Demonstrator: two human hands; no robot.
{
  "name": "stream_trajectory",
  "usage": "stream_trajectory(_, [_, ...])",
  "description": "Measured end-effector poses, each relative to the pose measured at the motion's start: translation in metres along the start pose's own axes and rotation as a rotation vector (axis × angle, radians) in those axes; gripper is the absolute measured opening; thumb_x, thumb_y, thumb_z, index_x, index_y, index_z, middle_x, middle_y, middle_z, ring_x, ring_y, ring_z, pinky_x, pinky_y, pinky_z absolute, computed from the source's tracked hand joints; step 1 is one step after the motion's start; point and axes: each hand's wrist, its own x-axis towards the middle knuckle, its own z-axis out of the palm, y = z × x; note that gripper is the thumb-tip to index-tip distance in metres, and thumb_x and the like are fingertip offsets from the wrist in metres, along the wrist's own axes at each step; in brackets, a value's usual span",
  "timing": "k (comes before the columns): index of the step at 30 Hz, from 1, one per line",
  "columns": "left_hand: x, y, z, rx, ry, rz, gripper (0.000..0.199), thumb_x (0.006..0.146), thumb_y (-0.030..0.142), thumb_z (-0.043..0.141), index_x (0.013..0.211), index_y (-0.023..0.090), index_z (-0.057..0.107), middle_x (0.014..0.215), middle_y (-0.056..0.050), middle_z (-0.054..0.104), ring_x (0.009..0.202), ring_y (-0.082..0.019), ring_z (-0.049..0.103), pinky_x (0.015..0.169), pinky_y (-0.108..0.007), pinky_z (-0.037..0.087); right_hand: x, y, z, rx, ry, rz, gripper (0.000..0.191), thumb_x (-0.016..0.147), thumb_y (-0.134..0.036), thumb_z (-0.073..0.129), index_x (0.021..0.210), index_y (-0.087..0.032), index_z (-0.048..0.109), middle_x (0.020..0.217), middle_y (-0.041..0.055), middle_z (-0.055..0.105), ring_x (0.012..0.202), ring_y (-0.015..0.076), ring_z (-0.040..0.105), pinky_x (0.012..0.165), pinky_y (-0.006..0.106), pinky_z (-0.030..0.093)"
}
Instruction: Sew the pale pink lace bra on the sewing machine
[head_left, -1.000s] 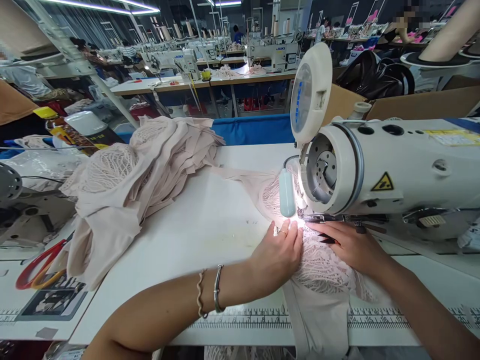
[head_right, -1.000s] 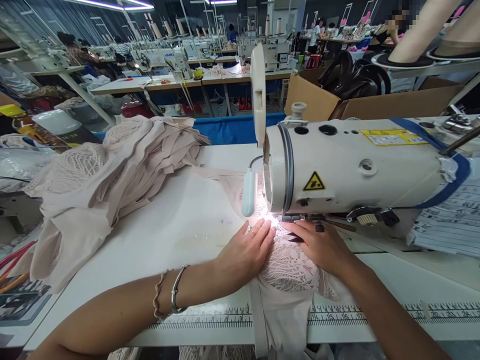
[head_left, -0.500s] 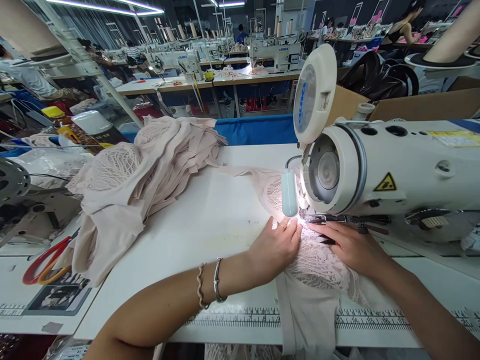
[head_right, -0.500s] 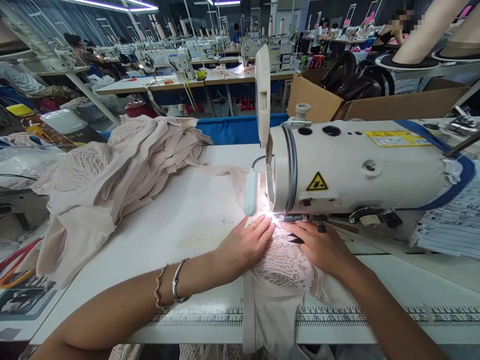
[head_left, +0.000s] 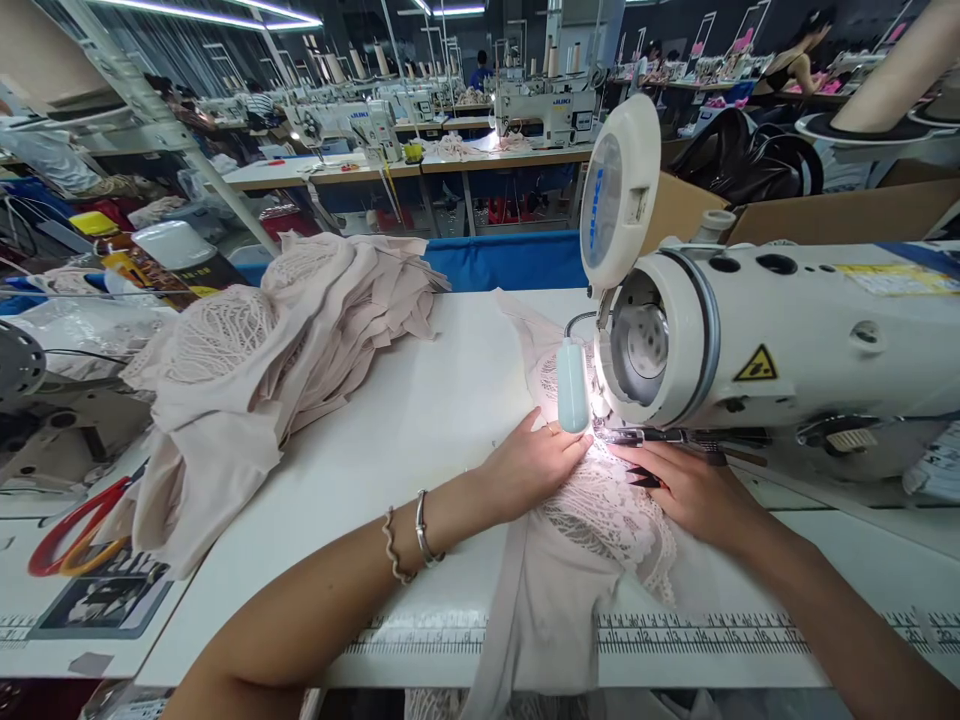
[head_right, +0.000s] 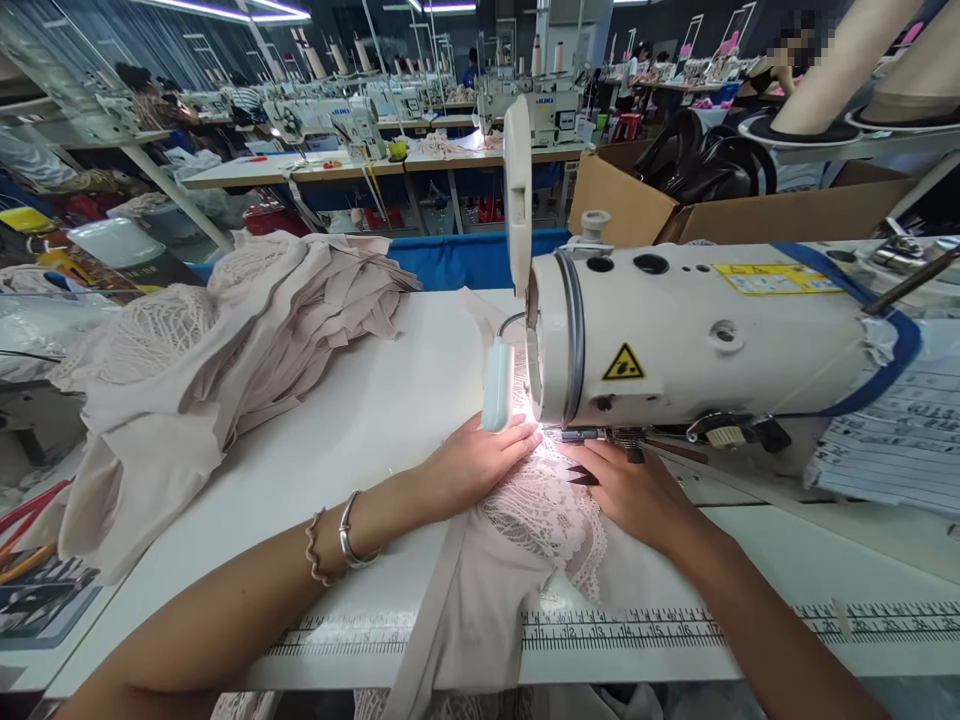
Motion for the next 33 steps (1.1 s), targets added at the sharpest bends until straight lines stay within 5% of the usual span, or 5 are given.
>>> stream_trajectory(12, [0.005, -0.016, -0.002, -0.093, 0.032, -0.005, 0.032, 0.103, 0.008, 0.04, 0.127, 0.015, 0.06, 0.103, -0.008, 0.073, 0.098, -0.023, 0.065, 0.105, -0.049, 0.044, -0.001, 0.001, 0.004, 0.01, 0.08, -0.114, 0.055, 0.081, -0.006, 0.042, 0.127, -0.026, 0.064, 0.111, 0.003, 0.074, 0.095, 0.0175, 0.073, 0.07, 0.025, 0.059])
stream_trajectory(19, [0.009, 0.026, -0.006, -0.235, 0.088, -0.119, 0.019, 0.09, 0.0, 0.046, 0.09, 0.012, 0.061, 0.091, -0.009, 0.064, 0.078, -0.019, 0.055, 0.071, -0.031, 0.05, -0.004, 0.007, 0.013, 0.075, 0.089, -0.081, 0.062, 0.079, -0.006, 0.044, 0.132, -0.032, 0.062, 0.115, 0.0013, 0.073, 0.093, 0.0177, 0.073, 0.073, 0.027, 0.06])
stream_trajectory(27, [0.004, 0.045, 0.008, -0.18, 0.034, -0.069, 0.02, 0.1, 0.011, 0.043, 0.089, 0.014, 0.059, 0.106, -0.011, 0.063, 0.101, -0.025, 0.058, 0.088, -0.041, 0.05, -0.005, 0.007, 0.005, 0.074, 0.196, -0.141, 0.037, 0.084, -0.011, 0.048, 0.107, -0.027, 0.072, 0.106, 0.0033, 0.076, 0.09, 0.0183, 0.074, 0.072, 0.025, 0.061])
stream_trajectory(33, [0.001, 0.037, 0.01, -0.18, 0.065, -0.037, 0.024, 0.1, 0.009, 0.037, 0.112, 0.011, 0.058, 0.124, -0.016, 0.063, 0.122, -0.028, 0.054, 0.104, -0.047, 0.046, 0.002, 0.001, 0.0, 0.036, 0.236, -0.345, 0.056, 0.079, 0.004, 0.038, 0.113, -0.026, 0.071, 0.122, 0.0045, 0.074, 0.111, 0.0203, 0.069, 0.096, 0.034, 0.057])
